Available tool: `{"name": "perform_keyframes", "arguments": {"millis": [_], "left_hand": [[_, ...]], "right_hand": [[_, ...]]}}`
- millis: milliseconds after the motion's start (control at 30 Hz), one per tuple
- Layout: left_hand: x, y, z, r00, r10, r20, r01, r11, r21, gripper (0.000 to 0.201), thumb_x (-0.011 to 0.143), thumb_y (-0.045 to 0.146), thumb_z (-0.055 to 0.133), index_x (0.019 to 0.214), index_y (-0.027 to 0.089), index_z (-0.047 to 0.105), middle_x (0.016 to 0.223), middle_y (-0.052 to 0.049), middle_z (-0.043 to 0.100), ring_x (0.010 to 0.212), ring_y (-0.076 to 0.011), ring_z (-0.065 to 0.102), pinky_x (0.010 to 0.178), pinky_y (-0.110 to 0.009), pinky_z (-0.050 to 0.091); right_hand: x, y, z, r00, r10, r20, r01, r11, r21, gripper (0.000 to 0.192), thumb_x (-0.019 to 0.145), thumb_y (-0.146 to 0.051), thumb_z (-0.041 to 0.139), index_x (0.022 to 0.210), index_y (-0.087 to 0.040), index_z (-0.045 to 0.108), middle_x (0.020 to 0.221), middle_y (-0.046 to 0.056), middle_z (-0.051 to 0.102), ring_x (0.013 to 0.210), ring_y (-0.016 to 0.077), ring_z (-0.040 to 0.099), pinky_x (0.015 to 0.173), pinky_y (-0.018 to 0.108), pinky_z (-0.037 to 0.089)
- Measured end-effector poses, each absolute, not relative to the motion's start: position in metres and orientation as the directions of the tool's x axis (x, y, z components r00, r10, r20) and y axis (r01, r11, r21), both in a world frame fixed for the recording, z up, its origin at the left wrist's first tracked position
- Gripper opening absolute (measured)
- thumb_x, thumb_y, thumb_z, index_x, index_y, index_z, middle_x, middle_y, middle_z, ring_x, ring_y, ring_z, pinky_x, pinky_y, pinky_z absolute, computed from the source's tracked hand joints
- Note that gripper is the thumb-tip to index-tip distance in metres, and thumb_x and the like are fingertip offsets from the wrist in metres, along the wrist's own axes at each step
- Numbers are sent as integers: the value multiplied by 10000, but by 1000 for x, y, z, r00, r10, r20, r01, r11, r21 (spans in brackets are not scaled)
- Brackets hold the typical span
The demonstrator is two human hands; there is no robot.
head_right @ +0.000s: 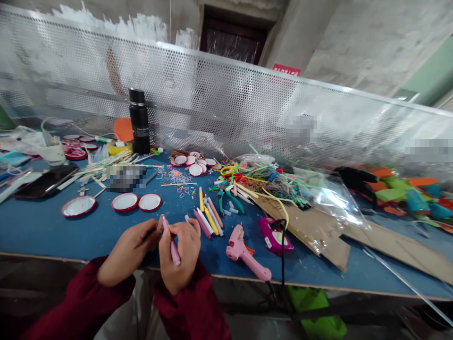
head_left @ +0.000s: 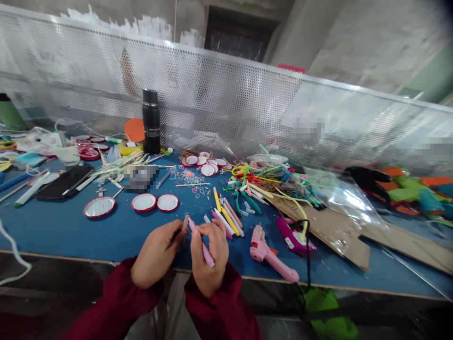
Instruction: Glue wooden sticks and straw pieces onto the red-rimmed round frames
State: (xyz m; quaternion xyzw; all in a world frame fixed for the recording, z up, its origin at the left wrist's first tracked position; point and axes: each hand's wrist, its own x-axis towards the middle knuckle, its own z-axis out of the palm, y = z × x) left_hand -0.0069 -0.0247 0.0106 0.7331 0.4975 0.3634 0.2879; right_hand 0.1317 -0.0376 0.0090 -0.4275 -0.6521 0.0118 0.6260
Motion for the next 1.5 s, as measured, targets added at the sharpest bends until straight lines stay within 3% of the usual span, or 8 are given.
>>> {"name": "perform_keyframes", "arguments": {"millis": [367, 1200, 1367, 1500], "left_hand": [[-9, -24, 6, 236, 943, 236, 449, -321, 834, 300, 996, 418, 404, 809, 207, 507, 707, 35, 493, 646, -128, 413, 604, -251, 312], [-7, -25, 11, 219, 947, 236, 488, -316, 814, 309, 990, 416, 403, 781, 205, 486, 705, 29, 498, 651, -130, 409, 602, -251, 313], [-7, -24, 9, 205, 950, 234, 450, -304, 839, 334, 986, 438, 405, 766, 204, 496, 681, 31, 502, 625, -126, 420, 586, -247, 333], [-9, -23, 12, 208, 960, 190, 330, -251, 910, 335, 972, 454, 433, 776, 198, 525, 639, 31, 525, 583, -121, 467, 565, -240, 377]], "right_hand": [[131, -38, 11, 142, 581, 801, 547, 629, -553, 128, 902, -149, 520, 791, -210, 538, 715, -26, 613, 693, 134, 586, 1012, 439, 429], [130, -39, 13, 80, 566, 821, 559, 656, -507, 98, 899, -137, 517, 839, -209, 544, 749, -20, 640, 737, 136, 604, 1010, 447, 416], [130, -37, 10, 141, 563, 815, 586, 616, -527, 116, 902, -150, 514, 808, -211, 543, 709, -17, 617, 699, 145, 589, 986, 446, 444], [134, -37, 11, 131, 566, 814, 574, 626, -528, 131, 924, -164, 514, 966, -217, 626, 813, 4, 681, 771, 153, 634, 996, 435, 444]]}}
